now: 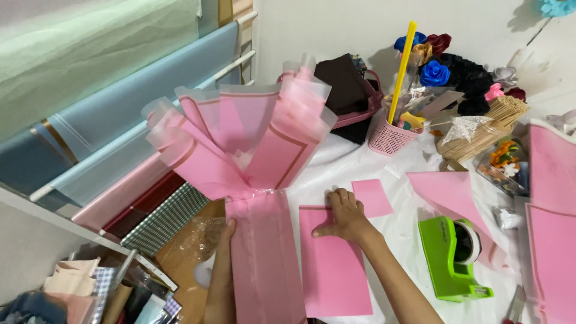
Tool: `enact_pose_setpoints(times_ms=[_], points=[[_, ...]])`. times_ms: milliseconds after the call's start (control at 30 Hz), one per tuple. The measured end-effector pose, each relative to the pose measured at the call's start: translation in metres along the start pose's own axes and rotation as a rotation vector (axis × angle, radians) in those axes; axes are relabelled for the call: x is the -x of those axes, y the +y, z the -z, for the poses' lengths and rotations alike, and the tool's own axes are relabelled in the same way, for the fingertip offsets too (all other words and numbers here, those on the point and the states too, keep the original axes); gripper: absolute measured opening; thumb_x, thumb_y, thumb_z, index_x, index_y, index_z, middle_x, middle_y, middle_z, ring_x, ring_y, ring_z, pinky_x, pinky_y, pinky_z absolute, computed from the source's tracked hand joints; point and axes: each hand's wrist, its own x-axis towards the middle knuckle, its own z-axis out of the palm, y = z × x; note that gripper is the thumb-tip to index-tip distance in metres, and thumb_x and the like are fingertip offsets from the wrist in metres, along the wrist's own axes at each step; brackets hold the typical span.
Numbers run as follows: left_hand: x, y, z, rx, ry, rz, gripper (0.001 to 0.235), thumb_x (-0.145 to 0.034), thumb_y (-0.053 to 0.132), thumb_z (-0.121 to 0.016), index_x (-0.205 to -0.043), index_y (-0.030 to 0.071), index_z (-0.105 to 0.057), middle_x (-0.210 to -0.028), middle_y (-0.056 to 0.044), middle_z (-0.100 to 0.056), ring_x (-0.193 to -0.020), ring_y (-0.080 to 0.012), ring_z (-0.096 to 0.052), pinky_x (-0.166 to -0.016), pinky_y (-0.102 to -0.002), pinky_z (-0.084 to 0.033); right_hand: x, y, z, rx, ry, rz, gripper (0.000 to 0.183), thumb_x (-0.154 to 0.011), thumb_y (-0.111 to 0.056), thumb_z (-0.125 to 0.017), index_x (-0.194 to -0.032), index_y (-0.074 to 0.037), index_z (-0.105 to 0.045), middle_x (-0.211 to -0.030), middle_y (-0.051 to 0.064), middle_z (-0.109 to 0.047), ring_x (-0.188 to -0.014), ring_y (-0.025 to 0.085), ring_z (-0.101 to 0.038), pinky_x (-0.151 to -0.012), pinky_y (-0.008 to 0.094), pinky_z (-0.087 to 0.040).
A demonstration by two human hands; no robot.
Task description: The person cuts a sheet of pink wrapping paper with a utility knife, folds it, and attaches it to a bouquet using tape. They repeat this process to add multiple layers of paper around the bouquet, securing each piece with tape.
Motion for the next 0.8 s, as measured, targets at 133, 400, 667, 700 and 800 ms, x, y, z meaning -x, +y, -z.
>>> enact_pose_setpoints(times_ms=[133,400,667,700,800], points=[[0.029,-0.062,-0.031,0.042,0.007,0.017,0.077,-0.089,0.048,-0.062,-0.152,0.006,-0.048,-0.152,-0.022,-0.050,-0.142,-0.0349,-0.045,-0.121,-0.051,-0.030,0.004,-0.005,0.015,0.037,-0.052,0.037,0.108,-0.069,-0.071,-0.086,-0.147,-0.013,-0.038,-0.147,0.009,-0.035,-0.137,0.032,-0.032,-0.112,0.060,-0.037],[0.082,-0.085,-0.049,0.084,0.089,0.044,0.075,-0.088,0.049,-0.058,-0.151,0.008,-0.050,-0.151,-0.017,-0.054,-0.140,-0.0301,-0.048,-0.119,-0.046,-0.034,-0.001,0.004,0.011,-0.035,-0.080,0.111,0.082,-0.075,-0.058,-0.085,-0.134,-0.014,-0.048,-0.131,0.008,-0.050,-0.128,0.031,-0.041,-0.108,0.053,-0.032],[0.080,-0.010,-0.035,0.052,0.116,0.046,0.074,-0.087,0.050,-0.054,-0.149,0.009,-0.051,-0.149,-0.013,-0.058,-0.139,-0.0254,-0.051,-0.118,-0.042,-0.037,0.031,0.066,-0.002,-0.483,0.111,0.200,0.035,-0.083,-0.013,-0.075,-0.117,-0.012,-0.069,-0.101,0.020,-0.076,-0.103,0.037,-0.070,-0.090,0.051,-0.053],[0.080,-0.002,-0.036,0.055,0.108,0.056,0.074,-0.087,0.050,-0.054,-0.149,0.009,-0.051,-0.149,-0.013,-0.058,-0.138,-0.0248,-0.052,-0.118,-0.041,-0.038,0.034,0.087,-0.004,-0.560,0.140,0.176,0.033,-0.083,-0.013,-0.076,-0.116,-0.013,-0.072,-0.101,0.019,-0.078,-0.102,0.034,-0.072,-0.091,0.050,-0.053],[0.071,0.020,-0.052,0.064,0.048,0.082,0.073,-0.087,0.050,-0.052,-0.148,0.010,-0.052,-0.148,-0.011,-0.059,-0.138,-0.0230,-0.053,-0.118,-0.040,-0.039,0.082,0.126,0.019,-0.751,0.324,0.200,0.020,-0.084,-0.001,-0.072,-0.104,-0.007,-0.074,-0.086,0.009,-0.072,-0.090,0.022,-0.060,-0.085,0.044,-0.051]])
